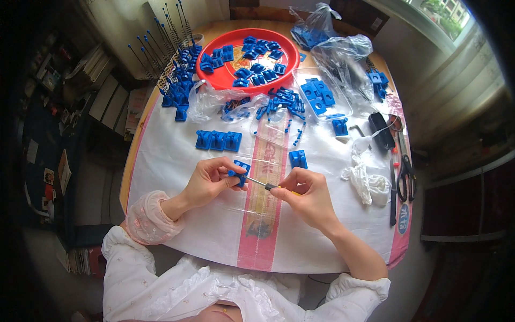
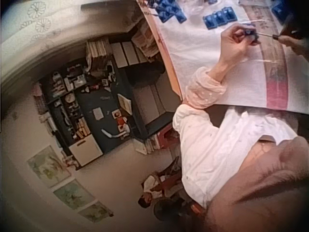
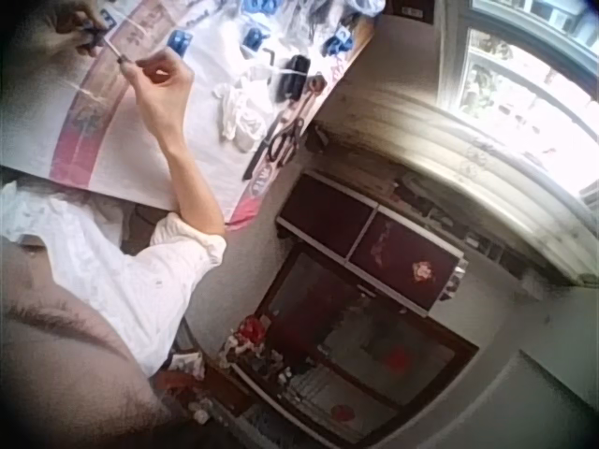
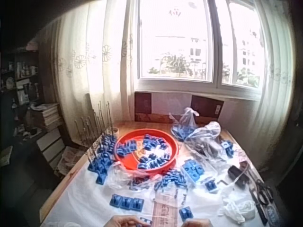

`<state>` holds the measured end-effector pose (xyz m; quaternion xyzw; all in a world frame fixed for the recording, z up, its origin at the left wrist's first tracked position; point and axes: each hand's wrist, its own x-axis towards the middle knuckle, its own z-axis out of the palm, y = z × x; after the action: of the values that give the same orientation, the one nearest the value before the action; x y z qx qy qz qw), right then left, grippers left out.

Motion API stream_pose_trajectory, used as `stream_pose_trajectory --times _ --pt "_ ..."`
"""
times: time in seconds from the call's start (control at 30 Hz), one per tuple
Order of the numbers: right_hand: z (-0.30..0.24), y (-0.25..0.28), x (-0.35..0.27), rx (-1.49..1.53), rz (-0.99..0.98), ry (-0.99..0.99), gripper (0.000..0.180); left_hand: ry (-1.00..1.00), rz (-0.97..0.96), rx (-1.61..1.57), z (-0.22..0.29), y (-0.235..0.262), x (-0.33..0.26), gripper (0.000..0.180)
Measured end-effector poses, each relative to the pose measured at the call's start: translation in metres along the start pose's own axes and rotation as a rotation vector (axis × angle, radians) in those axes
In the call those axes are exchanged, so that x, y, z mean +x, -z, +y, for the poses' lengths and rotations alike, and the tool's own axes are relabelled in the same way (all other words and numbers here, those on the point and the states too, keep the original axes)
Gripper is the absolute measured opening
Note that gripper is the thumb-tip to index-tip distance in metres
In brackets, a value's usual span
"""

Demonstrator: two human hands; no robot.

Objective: Assembling blue plastic lighting components using a screwdriver.

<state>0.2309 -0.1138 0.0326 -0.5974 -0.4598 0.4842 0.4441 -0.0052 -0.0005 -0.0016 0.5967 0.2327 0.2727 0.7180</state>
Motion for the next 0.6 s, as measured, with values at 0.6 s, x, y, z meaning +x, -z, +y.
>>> stream_pose_trajectory --times 0.6 --pt "0.004 -0.012 -0.002 -0.577 0.074 0.595 0.023 0.060 0.018 -0.079 -0.001 0.003 0.003 0.022"
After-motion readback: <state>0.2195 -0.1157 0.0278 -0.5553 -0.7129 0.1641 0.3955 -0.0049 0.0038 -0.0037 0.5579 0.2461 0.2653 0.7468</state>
